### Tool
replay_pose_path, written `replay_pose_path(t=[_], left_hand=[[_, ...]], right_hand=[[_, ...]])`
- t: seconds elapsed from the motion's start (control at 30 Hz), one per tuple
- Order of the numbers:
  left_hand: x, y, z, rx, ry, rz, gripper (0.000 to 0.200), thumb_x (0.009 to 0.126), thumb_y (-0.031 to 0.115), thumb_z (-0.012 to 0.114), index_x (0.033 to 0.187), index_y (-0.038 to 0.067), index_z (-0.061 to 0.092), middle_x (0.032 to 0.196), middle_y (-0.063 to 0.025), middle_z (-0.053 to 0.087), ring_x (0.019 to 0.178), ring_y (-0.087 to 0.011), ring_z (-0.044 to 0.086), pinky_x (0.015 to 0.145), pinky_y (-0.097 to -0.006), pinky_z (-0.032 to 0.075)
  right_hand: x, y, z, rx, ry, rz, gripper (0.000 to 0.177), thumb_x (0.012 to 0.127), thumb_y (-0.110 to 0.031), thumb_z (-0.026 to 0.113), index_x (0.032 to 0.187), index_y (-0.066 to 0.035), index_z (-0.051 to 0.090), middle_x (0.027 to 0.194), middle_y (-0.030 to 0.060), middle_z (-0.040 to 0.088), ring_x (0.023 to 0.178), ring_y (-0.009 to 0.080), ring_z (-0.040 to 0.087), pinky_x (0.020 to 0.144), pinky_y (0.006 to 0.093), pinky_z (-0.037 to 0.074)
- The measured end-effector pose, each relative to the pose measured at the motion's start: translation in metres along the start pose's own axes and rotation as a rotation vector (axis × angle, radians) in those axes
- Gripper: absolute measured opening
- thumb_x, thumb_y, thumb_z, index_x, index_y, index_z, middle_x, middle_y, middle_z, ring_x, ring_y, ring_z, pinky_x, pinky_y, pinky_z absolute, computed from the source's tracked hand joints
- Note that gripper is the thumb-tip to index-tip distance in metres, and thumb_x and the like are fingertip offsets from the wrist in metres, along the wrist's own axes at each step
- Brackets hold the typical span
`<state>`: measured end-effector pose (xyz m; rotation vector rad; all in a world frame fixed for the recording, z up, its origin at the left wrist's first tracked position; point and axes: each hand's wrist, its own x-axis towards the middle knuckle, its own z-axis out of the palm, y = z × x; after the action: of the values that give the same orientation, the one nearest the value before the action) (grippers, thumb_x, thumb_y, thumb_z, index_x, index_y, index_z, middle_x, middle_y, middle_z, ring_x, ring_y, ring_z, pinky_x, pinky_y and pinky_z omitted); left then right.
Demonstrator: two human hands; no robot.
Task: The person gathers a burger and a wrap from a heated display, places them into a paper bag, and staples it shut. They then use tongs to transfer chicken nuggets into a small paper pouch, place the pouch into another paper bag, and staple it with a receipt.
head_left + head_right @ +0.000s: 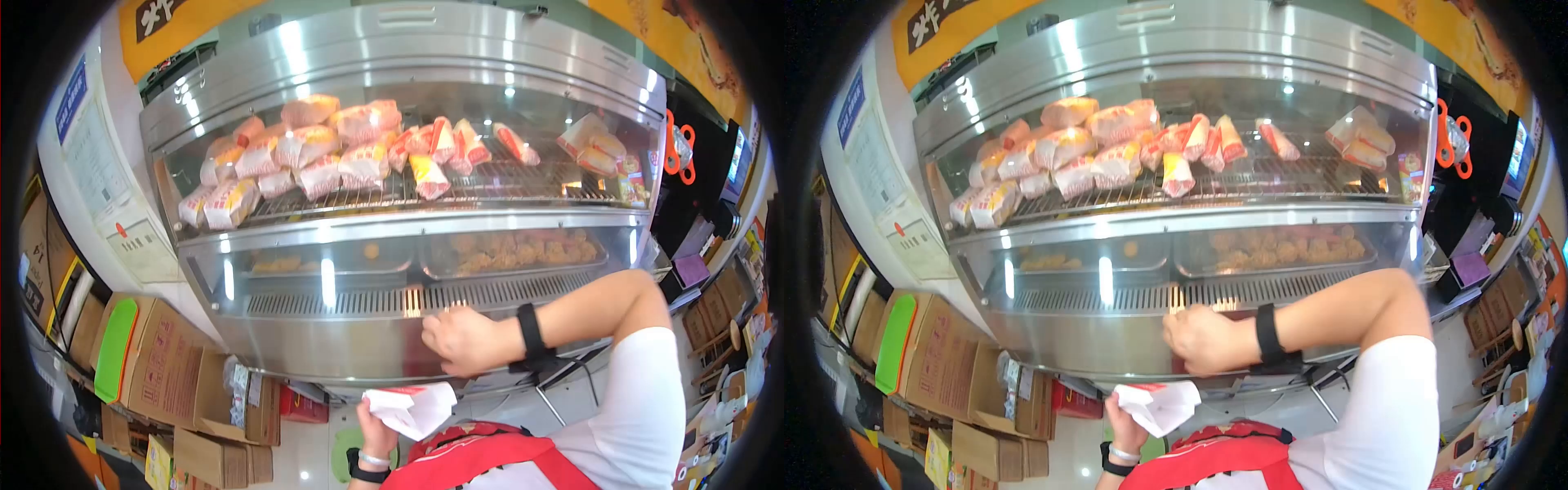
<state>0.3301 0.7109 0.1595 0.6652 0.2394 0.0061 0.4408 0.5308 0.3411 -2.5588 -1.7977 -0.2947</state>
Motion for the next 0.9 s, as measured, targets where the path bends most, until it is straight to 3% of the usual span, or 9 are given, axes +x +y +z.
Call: replay_pose_path(t=[0.07, 0.17, 0.2, 0.27, 0.3, 0.33, 0.6, 0.83, 0.9], left_hand=[[0.001, -0.001, 0.005, -0.034, 0.024, -0.04, 0.047, 0.086, 0.044, 0.029, 0.098, 0.004, 0.051, 0.093, -0.0108, 0.059, 0.089, -0.0257, 0.056, 0.079, -0.0375, 0.044], [0.008, 0.002, 0.006, -0.055, -0.03, -0.05, 0.046, 0.087, 0.043, 0.03, 0.098, 0.003, 0.051, 0.094, -0.011, 0.059, 0.089, -0.0259, 0.057, 0.08, -0.0377, 0.044], [0.01, 0.004, 0.007, -0.071, -0.049, -0.037, 0.046, 0.088, 0.043, 0.03, 0.098, 0.003, 0.051, 0.094, -0.011, 0.059, 0.089, -0.0261, 0.057, 0.08, -0.038, 0.044], [0.022, 0.001, 0.005, -0.075, -0.067, -0.047, 0.045, 0.088, 0.042, 0.031, 0.098, 0.003, 0.052, 0.094, -0.0111, 0.059, 0.09, -0.0261, 0.056, 0.081, -0.0386, 0.043], [0.025, -0.002, 0.003, -0.079, -0.07, -0.058, 0.044, 0.088, 0.042, 0.031, 0.099, 0.003, 0.052, 0.095, -0.0113, 0.059, 0.09, -0.0262, 0.056, 0.081, -0.0391, 0.043], [0.025, -0.003, 0.002, -0.084, -0.076, -0.059, 0.044, 0.088, 0.042, 0.031, 0.099, 0.003, 0.052, 0.095, -0.0113, 0.059, 0.09, -0.0262, 0.056, 0.081, -0.0391, 0.043], [0.019, -0.004, -0.006, -0.056, 0.001, 0.06, 0.05, 0.086, 0.047, 0.032, 0.105, 0.005, 0.052, 0.102, -0.011, 0.058, 0.098, -0.0273, 0.053, 0.086, -0.04, 0.04], [0.012, -0.012, 0.014, -0.008, 0.055, 0.082, 0.048, 0.087, 0.046, 0.033, 0.106, 0.006, 0.052, 0.104, -0.0069, 0.057, 0.099, -0.0246, 0.052, 0.089, -0.0383, 0.038], [0.015, -0.017, 0.018, -0.004, 0.032, 0.057, 0.048, 0.087, 0.045, 0.033, 0.106, 0.006, 0.052, 0.104, -0.0068, 0.056, 0.1, -0.0244, 0.052, 0.089, -0.0379, 0.037]], right_hand=[[-0.002, -0.007, -0.05, 0.128, -0.116, 0.008, 0.032, 0.06, -0.023, 0.066, 0.077, -0.002, 0.05, 0.08, 0.0122, 0.048, 0.072, 0.0276, 0.054, 0.061, 0.0367, 0.046], [0.005, -0.007, -0.14, 0.169, -0.167, 0.139, 0.023, 0.063, -0.014, 0.061, 0.083, -0.005, 0.054, 0.08, 0.0097, 0.052, 0.074, 0.0271, 0.057, 0.063, 0.0371, 0.048], [0.004, 0.005, -0.155, 0.11, 0.119, 0.032, 0.021, 0.064, -0.013, 0.06, 0.084, -0.007, 0.057, 0.078, 0.0092, 0.055, 0.069, 0.026, 0.058, 0.061, 0.0364, 0.048], [0.012, 0.022, -0.207, -0.058, 0.237, 0.303, 0.016, 0.067, -0.012, 0.061, 0.082, -0.007, 0.059, 0.066, 0.0081, 0.057, 0.06, 0.023, 0.057, 0.055, 0.0334, 0.046], [0.012, 0.045, -0.22, -0.131, 0.442, 0.232, 0.013, 0.069, -0.011, 0.06, 0.08, -0.004, 0.058, 0.065, 0.0088, 0.056, 0.06, 0.0226, 0.057, 0.054, 0.0336, 0.046], [0.014, 0.059, -0.236, -0.105, 0.44, 0.396, 0.015, 0.069, -0.015, 0.058, 0.078, -0.003, 0.06, 0.07, 0.0134, 0.058, 0.069, 0.0289, 0.057, 0.063, 0.039, 0.045], [-0.007, 0.223, -0.256, -1.195, 0.848, 0.417, 0.043, 0.076, -0.026, 0.055, 0.113, -0.006, 0.046, 0.116, 0.014, 0.047, 0.107, 0.0323, 0.044, 0.09, 0.0406, 0.038], [-0.013, 0.257, -0.307, -0.853, 0.377, 0.983, 0.031, 0.081, -0.029, 0.051, 0.092, -0.001, 0.056, 0.1, 0.0228, 0.055, 0.093, 0.0317, 0.054, 0.076, 0.0383, 0.043], [-0.031, 0.266, -0.31, -1.111, 0.478, 0.846, 0.022, 0.066, -0.022, 0.059, 0.074, -0.001, 0.061, 0.089, 0.0224, 0.058, 0.089, 0.028, 0.056, 0.076, 0.0367, 0.044]])
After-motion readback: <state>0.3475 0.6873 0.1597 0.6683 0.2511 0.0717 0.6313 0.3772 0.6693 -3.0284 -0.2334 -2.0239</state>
